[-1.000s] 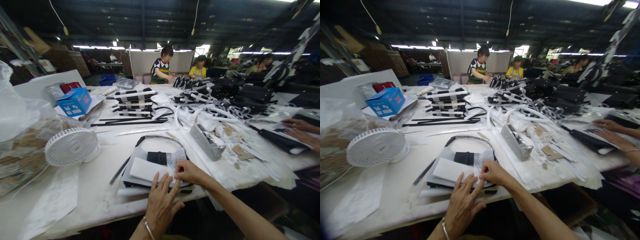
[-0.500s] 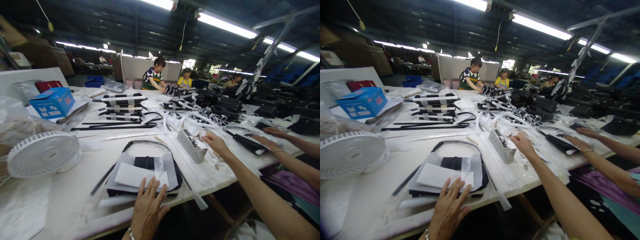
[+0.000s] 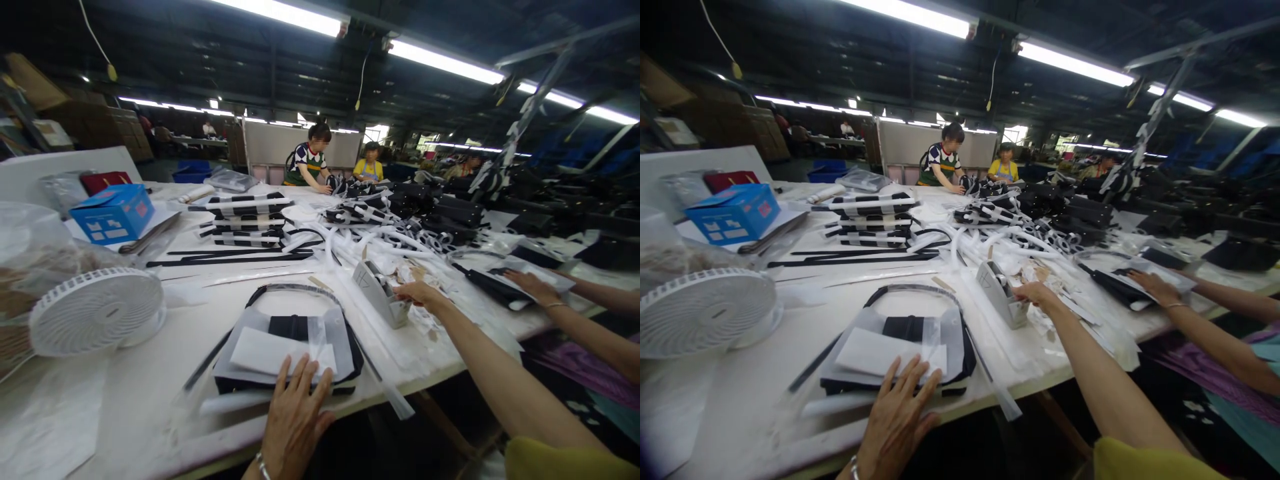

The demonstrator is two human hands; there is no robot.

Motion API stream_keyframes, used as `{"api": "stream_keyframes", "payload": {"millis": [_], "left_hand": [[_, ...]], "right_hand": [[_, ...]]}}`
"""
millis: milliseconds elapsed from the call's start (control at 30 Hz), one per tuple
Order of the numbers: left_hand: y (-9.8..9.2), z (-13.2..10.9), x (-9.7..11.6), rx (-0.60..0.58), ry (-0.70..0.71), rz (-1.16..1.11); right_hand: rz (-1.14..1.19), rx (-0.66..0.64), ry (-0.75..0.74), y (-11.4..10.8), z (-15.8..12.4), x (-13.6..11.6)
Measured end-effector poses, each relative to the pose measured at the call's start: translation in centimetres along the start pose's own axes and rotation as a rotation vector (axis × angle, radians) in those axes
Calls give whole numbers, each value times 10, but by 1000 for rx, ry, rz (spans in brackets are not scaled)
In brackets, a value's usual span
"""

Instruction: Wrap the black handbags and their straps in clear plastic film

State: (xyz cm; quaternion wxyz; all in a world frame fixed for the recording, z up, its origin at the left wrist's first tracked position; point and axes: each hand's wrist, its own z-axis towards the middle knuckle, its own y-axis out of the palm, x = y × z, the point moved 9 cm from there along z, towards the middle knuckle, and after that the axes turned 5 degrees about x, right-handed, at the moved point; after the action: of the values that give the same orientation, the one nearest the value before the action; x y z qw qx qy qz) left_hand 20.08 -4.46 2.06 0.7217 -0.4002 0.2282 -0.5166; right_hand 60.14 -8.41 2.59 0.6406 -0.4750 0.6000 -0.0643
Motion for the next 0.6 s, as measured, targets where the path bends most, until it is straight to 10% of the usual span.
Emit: {"api": "stream_keyframes", "payload": {"millis": [333, 600], "left_hand": [[4, 0, -2, -83, -30, -29], [6, 1, -1, -136, -25, -32]], "right_hand": [[227, 80, -36, -16, -16, -8], [259, 33, 51, -20, -54, 40]]}}
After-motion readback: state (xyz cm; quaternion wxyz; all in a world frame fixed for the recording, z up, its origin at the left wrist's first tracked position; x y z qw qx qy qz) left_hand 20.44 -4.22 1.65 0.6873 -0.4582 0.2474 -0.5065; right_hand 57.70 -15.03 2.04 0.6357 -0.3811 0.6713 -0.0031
